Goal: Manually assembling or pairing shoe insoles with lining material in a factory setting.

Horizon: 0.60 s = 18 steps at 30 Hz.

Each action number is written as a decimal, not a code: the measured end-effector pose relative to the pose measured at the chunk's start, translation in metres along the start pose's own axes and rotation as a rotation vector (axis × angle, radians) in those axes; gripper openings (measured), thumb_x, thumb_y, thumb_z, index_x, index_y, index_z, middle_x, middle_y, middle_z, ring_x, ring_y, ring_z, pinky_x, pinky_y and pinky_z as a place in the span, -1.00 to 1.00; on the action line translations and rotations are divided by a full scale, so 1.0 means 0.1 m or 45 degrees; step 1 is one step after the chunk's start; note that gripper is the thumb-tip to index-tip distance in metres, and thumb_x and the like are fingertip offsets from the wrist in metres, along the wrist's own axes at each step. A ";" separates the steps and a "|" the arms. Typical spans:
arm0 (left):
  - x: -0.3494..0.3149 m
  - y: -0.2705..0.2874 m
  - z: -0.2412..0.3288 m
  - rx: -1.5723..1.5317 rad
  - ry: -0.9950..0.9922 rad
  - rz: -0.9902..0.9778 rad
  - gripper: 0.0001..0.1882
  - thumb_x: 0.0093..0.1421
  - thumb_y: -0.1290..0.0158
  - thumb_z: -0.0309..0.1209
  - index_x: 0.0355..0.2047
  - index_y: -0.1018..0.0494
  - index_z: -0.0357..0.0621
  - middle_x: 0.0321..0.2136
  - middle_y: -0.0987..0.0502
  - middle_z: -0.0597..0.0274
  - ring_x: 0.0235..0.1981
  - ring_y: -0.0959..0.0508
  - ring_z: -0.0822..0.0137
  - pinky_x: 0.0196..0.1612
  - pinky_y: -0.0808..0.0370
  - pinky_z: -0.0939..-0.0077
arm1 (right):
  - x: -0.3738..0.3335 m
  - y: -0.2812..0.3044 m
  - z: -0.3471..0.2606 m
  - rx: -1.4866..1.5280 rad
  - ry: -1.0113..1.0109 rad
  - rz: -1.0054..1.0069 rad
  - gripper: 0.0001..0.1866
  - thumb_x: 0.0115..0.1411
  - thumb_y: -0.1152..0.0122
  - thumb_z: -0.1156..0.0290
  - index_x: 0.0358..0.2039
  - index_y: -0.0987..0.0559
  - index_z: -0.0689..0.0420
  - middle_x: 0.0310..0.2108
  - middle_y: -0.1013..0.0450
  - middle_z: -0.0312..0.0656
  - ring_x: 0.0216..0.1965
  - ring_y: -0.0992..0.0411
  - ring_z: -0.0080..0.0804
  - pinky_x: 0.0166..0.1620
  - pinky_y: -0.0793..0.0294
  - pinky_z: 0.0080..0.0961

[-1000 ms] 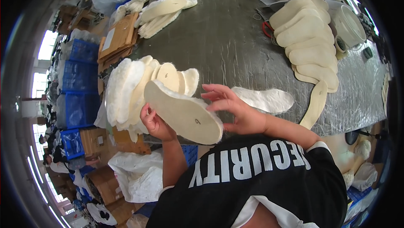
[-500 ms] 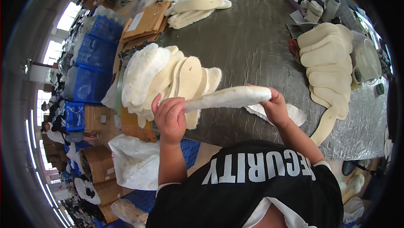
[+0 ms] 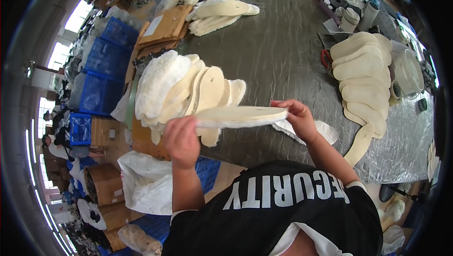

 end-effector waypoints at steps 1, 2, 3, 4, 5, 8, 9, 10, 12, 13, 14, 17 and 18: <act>0.01 0.07 -0.10 0.140 0.065 0.089 -0.73 -0.06 -0.09 -0.71 -0.33 -0.55 -0.17 -0.34 -0.60 0.12 -0.32 -0.57 0.17 -0.22 -0.49 0.29 | -0.02 -0.01 -0.02 -0.025 0.002 0.070 -0.78 0.17 -0.05 0.72 -0.20 -0.53 0.20 -0.08 -0.51 -0.10 0.02 -0.44 -0.39 0.13 -0.38 -0.45; 0.04 0.16 -0.25 0.264 0.216 0.176 -0.75 -0.01 -0.06 -0.70 -0.31 -0.56 -0.19 -0.33 -0.59 0.09 -0.32 -0.56 0.15 -0.21 -0.49 0.30 | -0.02 -0.01 -0.03 -0.049 0.004 0.141 -0.77 0.17 -0.03 0.73 -0.18 -0.51 0.21 -0.08 -0.51 -0.12 0.01 -0.44 -0.41 0.13 -0.37 -0.46; 0.07 0.27 -0.40 0.387 0.370 0.260 -0.75 0.03 -0.04 -0.68 -0.28 -0.57 -0.20 -0.33 -0.59 0.07 -0.31 -0.56 0.13 -0.21 -0.50 0.31 | -0.04 0.05 -0.02 -0.043 0.008 0.141 -0.77 0.17 -0.03 0.73 -0.18 -0.51 0.21 -0.08 -0.51 -0.12 0.01 -0.44 -0.41 0.13 -0.37 -0.46; 0.11 0.38 -0.56 0.346 0.526 0.355 -0.78 0.08 -0.04 -0.64 -0.26 -0.57 -0.22 -0.34 -0.59 0.06 -0.31 -0.57 0.13 -0.21 -0.49 0.33 | -0.07 0.12 -0.02 -0.093 -0.007 0.160 -0.77 0.18 -0.03 0.73 -0.17 -0.50 0.22 -0.09 -0.51 -0.13 0.01 -0.44 -0.42 0.13 -0.37 -0.46; 0.16 0.44 -0.74 0.291 0.683 0.443 -0.80 0.12 -0.04 -0.59 -0.23 -0.57 -0.24 -0.35 -0.59 0.05 -0.32 -0.57 0.12 -0.22 -0.49 0.36 | -0.11 0.20 -0.02 -0.147 -0.024 0.192 -0.77 0.18 -0.02 0.72 -0.16 -0.48 0.23 -0.10 -0.51 -0.14 0.01 -0.44 -0.42 0.13 -0.37 -0.47; 0.34 0.49 -1.30 0.118 0.940 0.181 -0.80 0.17 -0.03 -0.50 -0.21 -0.55 -0.30 -0.36 -0.59 -0.01 -0.34 -0.57 0.13 -0.22 -0.48 0.38 | -0.28 0.47 0.00 -0.203 -0.001 0.336 -0.83 0.20 -0.05 0.67 -0.20 -0.50 0.23 -0.19 -0.53 -0.19 -0.10 -0.47 -0.46 0.05 -0.40 -0.50; 0.32 0.47 -1.53 0.085 0.926 0.166 -0.80 0.17 -0.03 -0.50 -0.21 -0.55 -0.30 -0.36 -0.59 -0.01 -0.34 -0.57 0.13 -0.22 -0.48 0.38 | -0.37 0.55 0.00 -0.223 -0.020 0.435 -0.85 0.20 -0.06 0.65 -0.21 -0.51 0.23 -0.22 -0.54 -0.20 -0.13 -0.47 -0.47 0.03 -0.41 -0.51; 0.25 0.40 -1.82 0.121 0.829 -0.023 -0.79 0.18 -0.02 -0.48 -0.22 -0.54 -0.33 -0.36 -0.59 -0.05 -0.36 -0.57 0.12 -0.22 -0.47 0.38 | -0.45 0.57 -0.03 -0.208 0.015 0.515 -0.90 0.20 -0.11 0.60 -0.26 -0.53 0.22 -0.29 -0.55 -0.23 -0.21 -0.48 -0.50 -0.03 -0.43 -0.55; 0.03 0.19 -2.39 0.226 0.673 -0.356 -0.78 0.20 0.01 -0.43 -0.27 -0.52 -0.36 -0.38 -0.57 -0.16 -0.38 -0.55 0.08 -0.22 -0.46 0.34 | -0.63 0.62 -0.08 -0.320 -0.014 0.634 -0.91 0.19 -0.12 0.59 -0.28 -0.54 0.22 -0.32 -0.55 -0.24 -0.22 -0.48 -0.51 -0.06 -0.43 -0.56; -0.18 0.11 -2.69 0.383 0.839 -0.670 -0.74 0.18 -0.01 -0.45 -0.17 -0.52 -0.35 -0.22 -0.58 -0.14 -0.22 -0.58 0.08 -0.10 -0.46 0.35 | -0.76 0.70 -0.12 -0.425 -0.063 0.735 -0.93 0.19 -0.14 0.58 -0.30 -0.55 0.22 -0.34 -0.55 -0.24 -0.24 -0.48 -0.52 -0.09 -0.44 -0.58; -0.45 0.08 -2.97 0.422 0.847 -0.674 -0.74 0.19 0.02 -0.47 -0.18 -0.52 -0.37 -0.24 -0.58 -0.14 -0.22 -0.58 0.07 -0.08 -0.46 0.34 | -0.83 0.76 -0.15 -0.447 -0.051 0.766 -0.93 0.18 -0.15 0.56 -0.31 -0.55 0.23 -0.36 -0.54 -0.25 -0.26 -0.48 -0.53 -0.12 -0.44 -0.59; -0.87 0.06 -3.45 0.454 0.701 -0.462 -0.68 0.17 0.12 -0.55 -0.10 -0.50 -0.39 -0.14 -0.56 -0.13 -0.11 -0.55 0.02 0.02 -0.43 0.30 | -1.08 1.01 -0.11 -0.521 0.022 0.955 -0.91 0.16 -0.18 0.54 -0.31 -0.56 0.25 -0.38 -0.53 -0.27 -0.31 -0.46 -0.57 -0.17 -0.43 -0.61; -0.76 -0.04 -3.31 0.575 0.790 -0.452 -0.65 0.14 0.13 -0.56 -0.09 -0.49 -0.38 -0.12 -0.55 -0.14 -0.09 -0.54 0.00 0.05 -0.41 0.30 | -1.25 1.14 -0.10 -0.458 0.043 1.101 -0.91 0.15 -0.19 0.54 -0.32 -0.56 0.24 -0.39 -0.53 -0.28 -0.33 -0.45 -0.57 -0.18 -0.43 -0.60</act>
Point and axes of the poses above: each hand's wrist, its own x-axis towards the middle knuckle, its own y-axis out of the back of the hand, z = x × y, the point moved 1 cm from there along x, towards the middle knuckle
